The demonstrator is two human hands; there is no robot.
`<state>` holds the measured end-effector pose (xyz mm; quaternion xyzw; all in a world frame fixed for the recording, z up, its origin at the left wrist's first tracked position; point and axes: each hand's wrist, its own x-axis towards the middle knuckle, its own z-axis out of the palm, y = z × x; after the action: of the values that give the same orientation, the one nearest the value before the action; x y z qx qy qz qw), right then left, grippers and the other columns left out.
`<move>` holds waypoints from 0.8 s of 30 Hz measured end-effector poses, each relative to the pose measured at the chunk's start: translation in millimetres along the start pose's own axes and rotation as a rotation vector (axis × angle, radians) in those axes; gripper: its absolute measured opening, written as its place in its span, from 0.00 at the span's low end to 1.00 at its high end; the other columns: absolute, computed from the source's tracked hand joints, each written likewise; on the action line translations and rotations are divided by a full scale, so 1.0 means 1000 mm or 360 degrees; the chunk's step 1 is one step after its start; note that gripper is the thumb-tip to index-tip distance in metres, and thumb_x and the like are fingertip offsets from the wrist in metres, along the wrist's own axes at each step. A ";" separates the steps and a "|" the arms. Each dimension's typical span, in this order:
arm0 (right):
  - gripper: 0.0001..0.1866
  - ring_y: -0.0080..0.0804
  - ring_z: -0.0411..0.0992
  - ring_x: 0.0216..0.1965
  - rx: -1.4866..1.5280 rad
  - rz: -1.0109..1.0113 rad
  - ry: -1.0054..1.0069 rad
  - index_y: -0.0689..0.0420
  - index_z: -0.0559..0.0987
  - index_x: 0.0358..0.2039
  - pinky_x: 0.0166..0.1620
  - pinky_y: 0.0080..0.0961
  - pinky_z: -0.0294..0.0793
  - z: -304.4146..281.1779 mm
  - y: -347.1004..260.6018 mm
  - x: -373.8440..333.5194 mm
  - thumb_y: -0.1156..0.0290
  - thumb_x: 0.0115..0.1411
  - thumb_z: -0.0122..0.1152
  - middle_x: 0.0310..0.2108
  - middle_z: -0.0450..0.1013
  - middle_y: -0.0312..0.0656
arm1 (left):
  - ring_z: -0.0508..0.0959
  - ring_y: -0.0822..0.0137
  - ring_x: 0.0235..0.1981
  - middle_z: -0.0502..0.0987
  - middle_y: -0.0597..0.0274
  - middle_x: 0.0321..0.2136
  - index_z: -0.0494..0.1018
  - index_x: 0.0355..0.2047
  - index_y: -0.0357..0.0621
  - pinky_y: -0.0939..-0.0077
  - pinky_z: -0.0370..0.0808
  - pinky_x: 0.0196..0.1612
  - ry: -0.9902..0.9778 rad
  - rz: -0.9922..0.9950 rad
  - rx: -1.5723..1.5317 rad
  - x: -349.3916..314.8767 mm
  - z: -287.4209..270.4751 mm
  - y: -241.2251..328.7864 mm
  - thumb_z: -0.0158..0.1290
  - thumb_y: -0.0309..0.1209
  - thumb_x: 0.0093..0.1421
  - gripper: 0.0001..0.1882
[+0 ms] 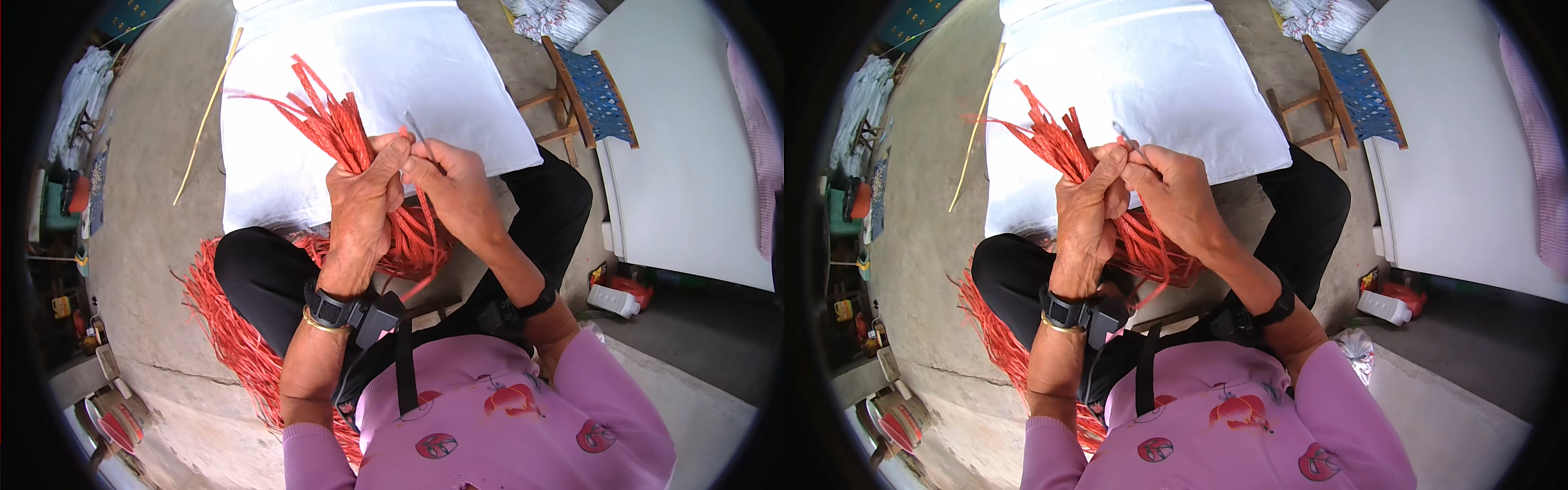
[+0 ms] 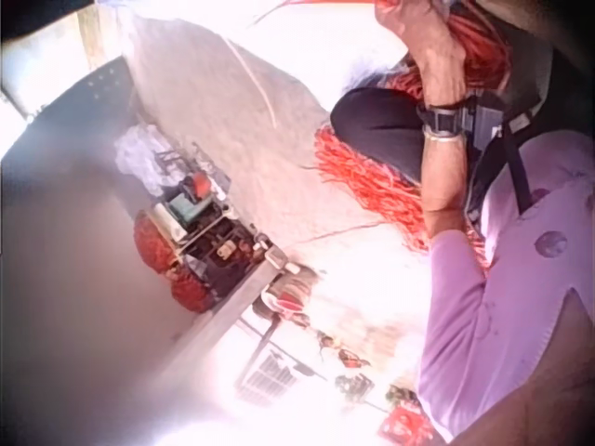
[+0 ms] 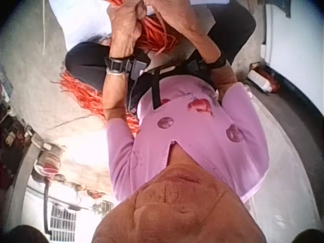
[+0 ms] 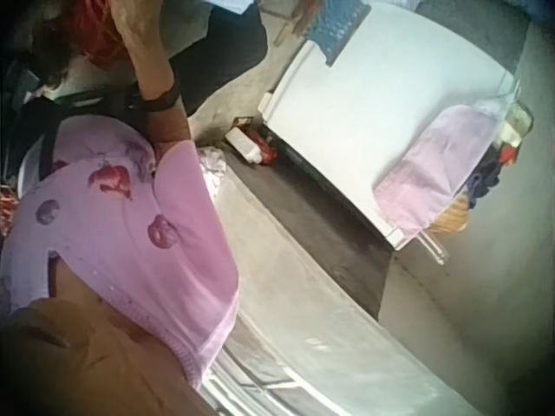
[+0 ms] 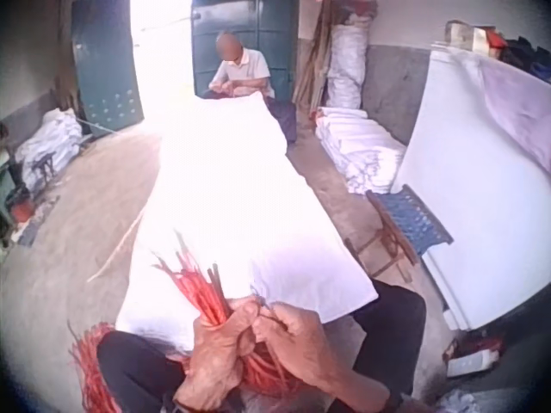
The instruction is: Bundling and threading red plastic strips together using a needle tool.
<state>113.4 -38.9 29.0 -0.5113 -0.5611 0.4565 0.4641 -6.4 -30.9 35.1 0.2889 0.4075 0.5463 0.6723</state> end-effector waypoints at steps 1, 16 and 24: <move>0.13 0.17 0.63 0.22 -0.0010 0.0009 -0.0002 0.65 0.74 0.25 0.26 0.20 0.64 0.000 0.005 0.002 0.67 0.59 0.53 0.18 0.68 0.36 | 0.56 0.84 0.10 0.68 0.72 0.14 0.74 0.31 0.36 0.88 0.50 0.13 0.0011 -0.0032 -0.0041 0.002 -0.003 -0.003 0.55 0.27 0.55 0.07; 0.10 0.38 0.70 0.22 -0.1094 -0.0705 0.0200 0.59 0.78 0.21 0.25 0.32 0.66 -0.036 0.000 0.029 0.66 0.54 0.58 0.19 0.72 0.41 | 0.55 0.83 0.09 0.77 0.60 0.22 0.74 0.34 0.37 0.88 0.50 0.12 -0.0090 -0.0158 0.0054 0.019 -0.017 -0.003 0.54 0.27 0.56 0.07; 0.12 0.39 0.69 0.20 -0.1102 -0.0682 0.0154 0.59 0.75 0.17 0.24 0.32 0.65 -0.035 0.010 0.026 0.66 0.53 0.58 0.16 0.70 0.42 | 0.57 0.84 0.11 0.77 0.61 0.22 0.74 0.33 0.39 0.89 0.51 0.12 -0.0061 -0.0133 0.0122 0.021 -0.017 -0.006 0.55 0.26 0.55 0.06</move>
<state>148.6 -11.0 25.9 -0.5298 -0.7529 0.1091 0.3749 -17.0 -13.0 16.5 0.3076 0.4268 0.4962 0.6907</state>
